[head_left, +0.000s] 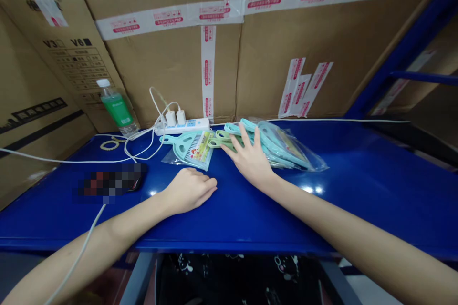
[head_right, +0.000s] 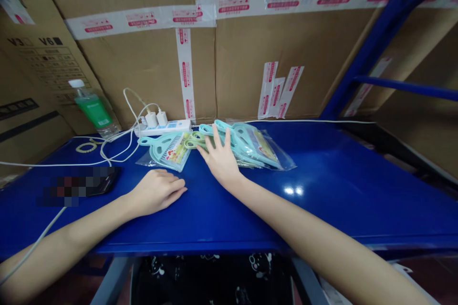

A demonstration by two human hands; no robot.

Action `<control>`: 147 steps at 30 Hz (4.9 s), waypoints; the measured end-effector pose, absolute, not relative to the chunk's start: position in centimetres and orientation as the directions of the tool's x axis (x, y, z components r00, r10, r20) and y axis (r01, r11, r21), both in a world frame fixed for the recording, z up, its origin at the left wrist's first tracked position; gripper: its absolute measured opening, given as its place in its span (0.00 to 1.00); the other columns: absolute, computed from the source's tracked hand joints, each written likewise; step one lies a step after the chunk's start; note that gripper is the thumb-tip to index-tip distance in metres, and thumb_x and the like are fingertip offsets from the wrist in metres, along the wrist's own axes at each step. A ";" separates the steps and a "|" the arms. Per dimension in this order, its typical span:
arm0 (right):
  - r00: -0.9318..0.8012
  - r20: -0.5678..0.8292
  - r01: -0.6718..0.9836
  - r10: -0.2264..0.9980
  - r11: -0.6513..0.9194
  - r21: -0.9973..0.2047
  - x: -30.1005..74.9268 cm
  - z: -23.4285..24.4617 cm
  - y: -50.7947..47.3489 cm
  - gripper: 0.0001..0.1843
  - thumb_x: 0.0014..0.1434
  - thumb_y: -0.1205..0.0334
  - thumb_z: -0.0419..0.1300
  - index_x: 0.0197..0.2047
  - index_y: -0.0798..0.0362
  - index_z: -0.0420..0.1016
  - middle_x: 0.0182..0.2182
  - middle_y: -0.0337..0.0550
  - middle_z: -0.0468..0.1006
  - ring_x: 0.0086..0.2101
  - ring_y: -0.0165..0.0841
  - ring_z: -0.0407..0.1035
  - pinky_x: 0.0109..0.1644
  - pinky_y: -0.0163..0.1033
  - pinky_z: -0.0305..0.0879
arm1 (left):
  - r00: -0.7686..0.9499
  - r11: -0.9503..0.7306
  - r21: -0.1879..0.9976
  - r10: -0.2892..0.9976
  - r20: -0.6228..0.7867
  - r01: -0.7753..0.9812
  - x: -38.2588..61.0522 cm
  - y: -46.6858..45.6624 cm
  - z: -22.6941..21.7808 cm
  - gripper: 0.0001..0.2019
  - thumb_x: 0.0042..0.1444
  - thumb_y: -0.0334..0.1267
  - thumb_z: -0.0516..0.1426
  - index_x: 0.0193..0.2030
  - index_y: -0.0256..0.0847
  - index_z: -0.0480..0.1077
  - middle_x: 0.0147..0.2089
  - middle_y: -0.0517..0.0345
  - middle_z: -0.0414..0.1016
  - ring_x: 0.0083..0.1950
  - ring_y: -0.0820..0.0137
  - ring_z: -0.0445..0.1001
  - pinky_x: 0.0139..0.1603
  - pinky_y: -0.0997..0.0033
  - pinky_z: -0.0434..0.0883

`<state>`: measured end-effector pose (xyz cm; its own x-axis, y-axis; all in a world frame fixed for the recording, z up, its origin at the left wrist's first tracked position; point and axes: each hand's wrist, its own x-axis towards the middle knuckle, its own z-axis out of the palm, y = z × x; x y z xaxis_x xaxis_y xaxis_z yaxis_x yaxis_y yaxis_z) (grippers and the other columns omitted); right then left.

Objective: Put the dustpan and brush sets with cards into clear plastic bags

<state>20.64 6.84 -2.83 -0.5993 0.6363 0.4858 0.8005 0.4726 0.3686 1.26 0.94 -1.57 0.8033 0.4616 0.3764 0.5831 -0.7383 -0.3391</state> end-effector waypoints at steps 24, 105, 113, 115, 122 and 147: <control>-0.300 0.280 0.926 0.912 0.207 0.317 20.9 -0.7 8.7 0.30 0.61 0.75 0.40 0.62 0.50 0.63 0.61 0.55 0.62 0.60 0.60 0.51 0.50 0.68 0.58 | 0.442 -0.243 -0.547 0.857 0.266 0.801 0.1 2.2 0.1 0.15 0.55 0.22 0.48 0.45 0.33 0.71 0.38 0.47 0.75 0.42 0.60 0.72 0.36 0.66 0.66; -0.738 -0.090 0.582 0.669 0.563 -0.586 23.3 0.7 6.0 0.08 0.57 0.62 0.55 0.28 0.54 0.66 0.21 0.33 0.66 0.23 0.27 0.58 0.28 0.34 0.55 | 0.898 -0.876 -0.363 0.155 0.412 0.317 2.5 -2.1 -1.2 0.12 0.59 0.27 0.47 0.31 0.35 0.70 0.24 0.61 0.68 0.24 0.73 0.66 0.22 0.71 0.64; -0.783 -0.073 0.483 0.617 0.531 -0.696 23.6 0.4 6.6 0.08 0.57 0.60 0.54 0.33 0.55 0.71 0.23 0.35 0.66 0.24 0.27 0.58 0.28 0.34 0.56 | 0.891 -0.870 -0.372 0.148 0.428 0.323 2.5 -2.1 -1.3 0.13 0.60 0.27 0.47 0.30 0.36 0.70 0.24 0.61 0.68 0.24 0.73 0.65 0.22 0.71 0.63; -0.774 -0.070 0.487 0.629 0.521 -0.701 23.6 0.3 6.8 0.09 0.56 0.59 0.55 0.35 0.55 0.73 0.22 0.34 0.65 0.23 0.27 0.58 0.28 0.34 0.56 | 0.891 -0.871 -0.370 0.150 0.428 0.324 2.5 -2.1 -1.2 0.13 0.59 0.27 0.47 0.30 0.36 0.71 0.24 0.61 0.68 0.24 0.73 0.65 0.22 0.71 0.63; -0.735 -0.089 0.535 0.673 0.493 -0.686 23.8 0.1 7.0 0.11 0.56 0.58 0.55 0.33 0.57 0.74 0.22 0.36 0.67 0.23 0.27 0.59 0.28 0.35 0.56 | 0.893 -0.870 -0.372 0.152 0.423 0.324 2.6 -2.1 -1.2 0.12 0.58 0.27 0.48 0.30 0.35 0.71 0.24 0.61 0.68 0.24 0.73 0.65 0.22 0.71 0.63; -0.867 -0.079 0.451 0.491 0.710 -0.541 23.7 0.4 6.3 0.26 0.53 0.75 0.51 0.54 0.52 0.73 0.17 0.28 0.52 0.21 0.25 0.45 0.27 0.32 0.50 | 0.903 -0.864 -0.376 0.180 0.390 0.334 2.5 -2.1 -1.3 0.13 0.60 0.29 0.46 0.31 0.36 0.71 0.26 0.60 0.70 0.26 0.72 0.68 0.24 0.72 0.65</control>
<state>23.68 6.32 0.41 -0.8673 0.4915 -0.0789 0.4514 0.7099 -0.5406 2.51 -2.15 -1.28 0.9031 0.1796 0.3902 0.3343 -0.8643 -0.3758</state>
